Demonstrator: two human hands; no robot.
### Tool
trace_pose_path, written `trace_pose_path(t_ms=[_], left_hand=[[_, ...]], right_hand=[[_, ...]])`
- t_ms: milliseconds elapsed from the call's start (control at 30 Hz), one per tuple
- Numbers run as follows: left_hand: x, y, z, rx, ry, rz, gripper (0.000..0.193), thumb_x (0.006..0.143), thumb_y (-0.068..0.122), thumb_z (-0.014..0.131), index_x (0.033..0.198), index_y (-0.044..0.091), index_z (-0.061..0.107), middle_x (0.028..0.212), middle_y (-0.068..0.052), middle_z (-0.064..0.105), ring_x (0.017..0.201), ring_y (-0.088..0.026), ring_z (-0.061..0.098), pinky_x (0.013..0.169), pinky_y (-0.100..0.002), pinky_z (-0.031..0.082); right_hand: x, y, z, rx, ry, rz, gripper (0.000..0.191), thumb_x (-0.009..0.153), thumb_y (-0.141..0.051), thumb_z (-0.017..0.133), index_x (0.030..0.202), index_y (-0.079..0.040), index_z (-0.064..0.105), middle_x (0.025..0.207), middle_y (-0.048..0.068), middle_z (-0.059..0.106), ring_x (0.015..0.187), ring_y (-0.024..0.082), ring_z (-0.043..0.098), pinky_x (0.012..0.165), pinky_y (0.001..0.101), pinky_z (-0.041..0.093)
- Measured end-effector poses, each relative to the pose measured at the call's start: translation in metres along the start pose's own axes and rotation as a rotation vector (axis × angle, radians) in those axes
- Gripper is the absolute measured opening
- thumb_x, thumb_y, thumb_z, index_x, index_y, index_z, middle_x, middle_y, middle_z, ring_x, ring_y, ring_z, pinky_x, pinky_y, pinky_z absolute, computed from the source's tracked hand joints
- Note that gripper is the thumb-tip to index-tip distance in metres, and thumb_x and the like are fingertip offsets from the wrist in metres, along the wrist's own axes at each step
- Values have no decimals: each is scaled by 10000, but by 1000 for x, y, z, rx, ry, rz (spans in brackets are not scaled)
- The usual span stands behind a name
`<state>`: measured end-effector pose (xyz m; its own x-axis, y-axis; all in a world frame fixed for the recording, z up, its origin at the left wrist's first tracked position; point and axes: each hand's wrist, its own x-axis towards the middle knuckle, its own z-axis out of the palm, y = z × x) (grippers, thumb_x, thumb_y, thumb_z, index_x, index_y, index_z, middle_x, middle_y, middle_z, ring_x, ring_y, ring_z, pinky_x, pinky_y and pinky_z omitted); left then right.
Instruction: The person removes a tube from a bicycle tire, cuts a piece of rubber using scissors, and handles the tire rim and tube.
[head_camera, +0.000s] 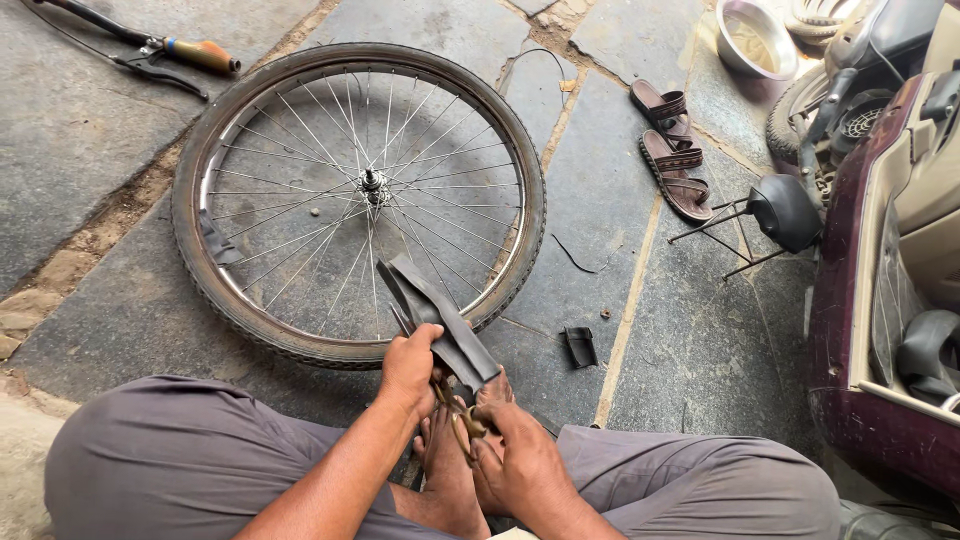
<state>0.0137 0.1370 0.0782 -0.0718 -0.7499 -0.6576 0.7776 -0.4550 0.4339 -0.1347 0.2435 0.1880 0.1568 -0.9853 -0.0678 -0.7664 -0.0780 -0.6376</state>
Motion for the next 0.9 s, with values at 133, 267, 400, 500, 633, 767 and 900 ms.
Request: trace_pose_path(t_ms=[133, 267, 400, 500, 633, 767, 900], left_hand=[[-4, 9, -2, -48, -92, 5, 235, 906, 141, 644, 1006, -68, 684, 816, -122, 700, 585, -192, 653, 514, -324, 520], [-24, 26, 5, -83, -309, -77, 311, 866, 148, 571, 1043, -76, 695, 907, -154, 737, 709, -219, 710, 649, -346, 604], [-44, 49, 16, -42, -421, -129, 332, 847, 118, 529, 1066, -84, 677, 958, -187, 744, 815, -255, 729, 754, -393, 629], [-49, 58, 18, 9, -498, -106, 321, 868, 108, 541, 1126, -55, 642, 975, -189, 732, 854, -254, 726, 784, -405, 623], [-47, 53, 17, -4, -598, -88, 330, 860, 64, 557, 1177, -16, 599, 981, -191, 710, 872, -271, 724, 816, -418, 630], [-47, 54, 16, -45, -560, -122, 350, 850, 75, 550, 1188, -9, 592, 970, -189, 714, 874, -270, 733, 814, -416, 632], [-47, 55, 15, -22, -587, -149, 355, 855, 84, 553, 1193, -17, 593, 959, -210, 713, 843, -283, 728, 792, -419, 627]], right_hand=[[10, 4, 5, -189, 167, -171, 527, 685, -98, 795, 1181, 21, 662, 1083, 222, 641, 1041, 439, 611, 820, 464, 509], [30, 27, 1, 164, -186, 198, 337, 784, -169, 812, 1088, -59, 719, 1017, 132, 694, 966, 296, 661, 849, 414, 537], [20, 44, -9, 1207, -428, 560, 322, 911, -274, 724, 1054, 14, 714, 985, 161, 710, 898, 267, 683, 846, 433, 557], [9, 44, -9, 1423, -516, 621, 322, 903, -258, 696, 1081, 8, 658, 1006, 135, 712, 921, 259, 692, 891, 440, 565], [5, 34, 2, 1241, -521, 608, 506, 805, -121, 685, 1297, -86, 571, 1134, 16, 707, 1041, 166, 661, 950, 383, 517], [11, 29, 3, 1416, -575, 613, 544, 913, -156, 709, 1403, -34, 507, 1187, 94, 652, 1058, 199, 626, 948, 396, 502], [14, 20, 0, 1340, -663, 595, 568, 886, -102, 741, 1392, 7, 507, 1303, 149, 649, 1111, 247, 639, 974, 406, 518]])
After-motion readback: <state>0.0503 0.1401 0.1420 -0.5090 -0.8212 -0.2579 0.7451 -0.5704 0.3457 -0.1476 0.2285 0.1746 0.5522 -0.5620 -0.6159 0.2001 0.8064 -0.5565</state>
